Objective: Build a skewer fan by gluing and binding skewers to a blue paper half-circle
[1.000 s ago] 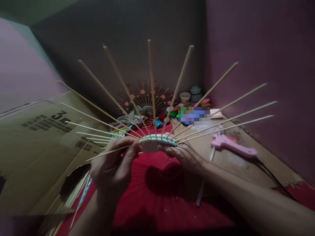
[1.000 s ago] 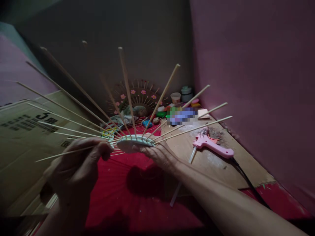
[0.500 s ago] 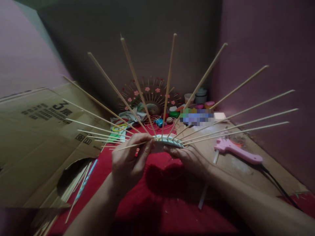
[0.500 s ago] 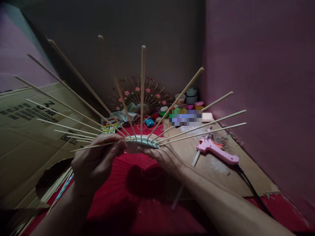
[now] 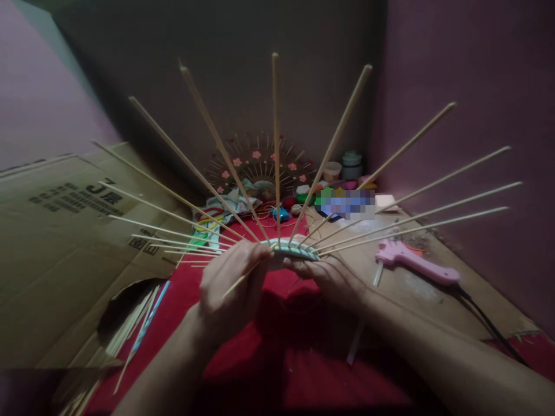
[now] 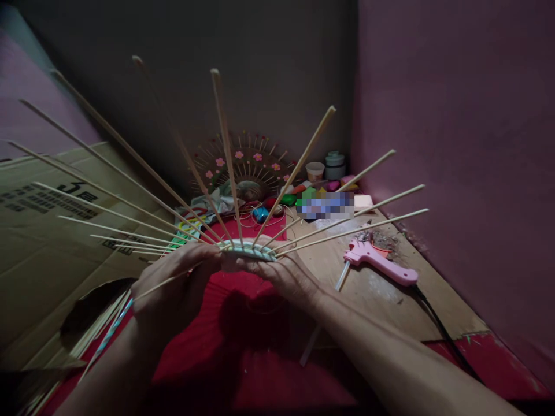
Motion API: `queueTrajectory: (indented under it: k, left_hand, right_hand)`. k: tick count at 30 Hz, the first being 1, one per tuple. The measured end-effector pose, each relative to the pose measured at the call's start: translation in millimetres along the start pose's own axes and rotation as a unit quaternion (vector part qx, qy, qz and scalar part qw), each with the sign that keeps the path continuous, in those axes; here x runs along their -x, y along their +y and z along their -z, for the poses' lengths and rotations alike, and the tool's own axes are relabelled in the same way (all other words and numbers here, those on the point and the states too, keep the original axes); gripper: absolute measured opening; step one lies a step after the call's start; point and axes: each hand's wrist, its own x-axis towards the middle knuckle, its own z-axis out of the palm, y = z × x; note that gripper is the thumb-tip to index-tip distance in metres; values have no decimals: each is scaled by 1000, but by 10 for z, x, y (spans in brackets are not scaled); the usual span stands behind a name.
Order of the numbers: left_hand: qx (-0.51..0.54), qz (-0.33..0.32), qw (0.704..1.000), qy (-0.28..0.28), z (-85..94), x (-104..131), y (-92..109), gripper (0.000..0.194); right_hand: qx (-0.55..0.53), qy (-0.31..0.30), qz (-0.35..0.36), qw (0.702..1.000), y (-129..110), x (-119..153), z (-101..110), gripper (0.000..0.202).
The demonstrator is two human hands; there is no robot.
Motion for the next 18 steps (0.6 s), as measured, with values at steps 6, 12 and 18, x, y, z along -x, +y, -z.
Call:
queueTrajectory:
  k: [6,12,18]
  left_hand:
    - [76,80,992,60,-29,108,35,27]
    - [149,116,977,98,-14,102,72,15]
    - [112,73,990,44,-10,121,78,30]
  right_hand:
    - [-35,-6,-2,999,13,-20,-6,32]
    - [-58,11,-32,998,57,-13,-17,27]
    - [-68,9,-43,997,42,-12,-23,26]
